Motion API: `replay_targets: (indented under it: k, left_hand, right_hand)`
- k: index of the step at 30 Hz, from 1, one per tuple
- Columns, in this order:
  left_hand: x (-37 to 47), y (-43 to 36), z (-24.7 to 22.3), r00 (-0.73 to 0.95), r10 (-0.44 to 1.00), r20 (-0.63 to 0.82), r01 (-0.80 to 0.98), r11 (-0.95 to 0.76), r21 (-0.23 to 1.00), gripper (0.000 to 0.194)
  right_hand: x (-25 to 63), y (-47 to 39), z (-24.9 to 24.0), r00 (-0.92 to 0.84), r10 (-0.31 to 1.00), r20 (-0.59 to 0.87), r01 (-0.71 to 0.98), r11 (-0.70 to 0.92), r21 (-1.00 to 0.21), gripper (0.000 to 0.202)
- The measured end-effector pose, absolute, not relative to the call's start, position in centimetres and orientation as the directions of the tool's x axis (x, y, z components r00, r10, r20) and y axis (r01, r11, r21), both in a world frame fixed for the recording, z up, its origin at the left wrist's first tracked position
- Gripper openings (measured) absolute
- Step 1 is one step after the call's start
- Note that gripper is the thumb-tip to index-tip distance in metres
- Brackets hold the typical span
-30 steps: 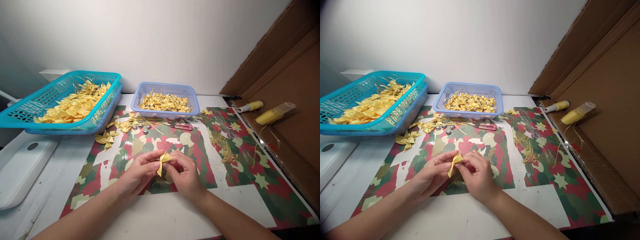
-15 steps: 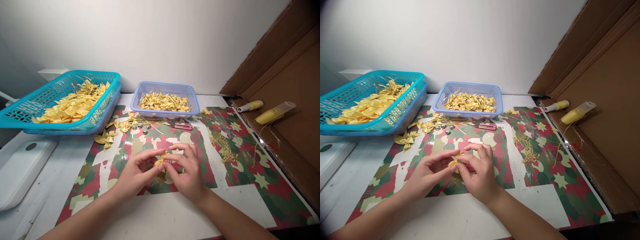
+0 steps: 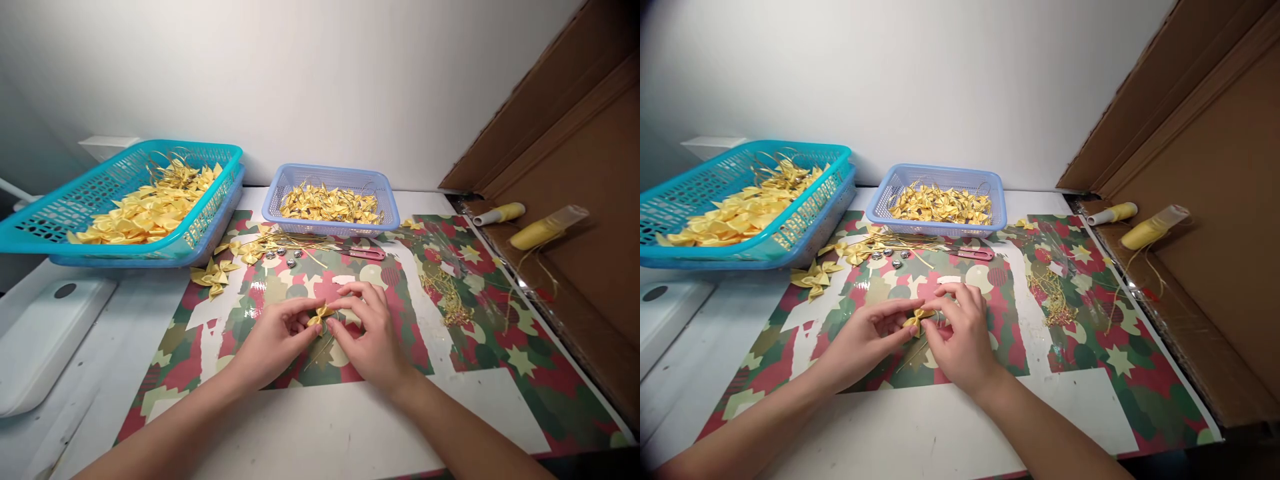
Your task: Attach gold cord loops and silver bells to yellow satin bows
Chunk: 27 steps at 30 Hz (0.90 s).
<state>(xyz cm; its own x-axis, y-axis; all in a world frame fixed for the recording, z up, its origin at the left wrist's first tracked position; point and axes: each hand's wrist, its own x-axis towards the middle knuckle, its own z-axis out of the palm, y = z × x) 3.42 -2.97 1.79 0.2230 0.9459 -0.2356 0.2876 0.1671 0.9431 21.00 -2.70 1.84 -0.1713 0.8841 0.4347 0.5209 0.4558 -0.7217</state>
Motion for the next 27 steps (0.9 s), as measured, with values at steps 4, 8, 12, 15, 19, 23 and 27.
replay_targets:
  k: [4, 8, 12, 15, 19, 23, 27]
  left_hand:
    - [3.1, -2.9, 1.8, 0.247, 0.929, -0.277, 0.245, 0.217, 0.945, 0.044]
    - [2.9, -2.5, 2.6, 0.315, 0.868, -0.384, 0.079, 0.380, 0.922, 0.052]
    - [2.8, -2.2, 3.2, 0.324, 0.839, -0.437, 0.045, 0.447, 0.893, 0.053]
    - [2.7, -2.1, 3.5, 0.307, 0.845, -0.437, 0.111, 0.424, 0.899, 0.052]
    - [2.6, -2.0, 3.8, 0.299, 0.844, -0.445, 0.187, 0.406, 0.895, 0.049]
    - [2.7, -2.1, 3.6, 0.294, 0.856, -0.425, 0.223, 0.371, 0.901, 0.047]
    - [2.7, -2.2, 2.8, 0.285, 0.881, -0.377, 0.261, 0.307, 0.915, 0.049]
  right_hand:
    - [20.9, -2.6, 1.6, -0.177, 0.902, 0.393, 0.528, 0.424, -0.736, 0.017]
    - [20.9, -2.6, 1.8, -0.167, 0.918, 0.360, 0.492, 0.394, -0.776, 0.015]
    - [20.9, -2.5, 1.9, -0.166, 0.921, 0.353, 0.463, 0.389, -0.797, 0.015]
    - [20.8, -2.5, 1.8, -0.170, 0.922, 0.347, 0.460, 0.386, -0.800, 0.015]
    - [20.6, -2.4, 1.5, -0.168, 0.923, 0.345, 0.462, 0.383, -0.800, 0.013]
    - [20.4, -2.3, 1.4, -0.175, 0.914, 0.365, 0.452, 0.404, -0.795, 0.012]
    - [20.0, -2.1, 1.3, -0.207, 0.914, 0.349, 0.460, 0.405, -0.790, 0.014]
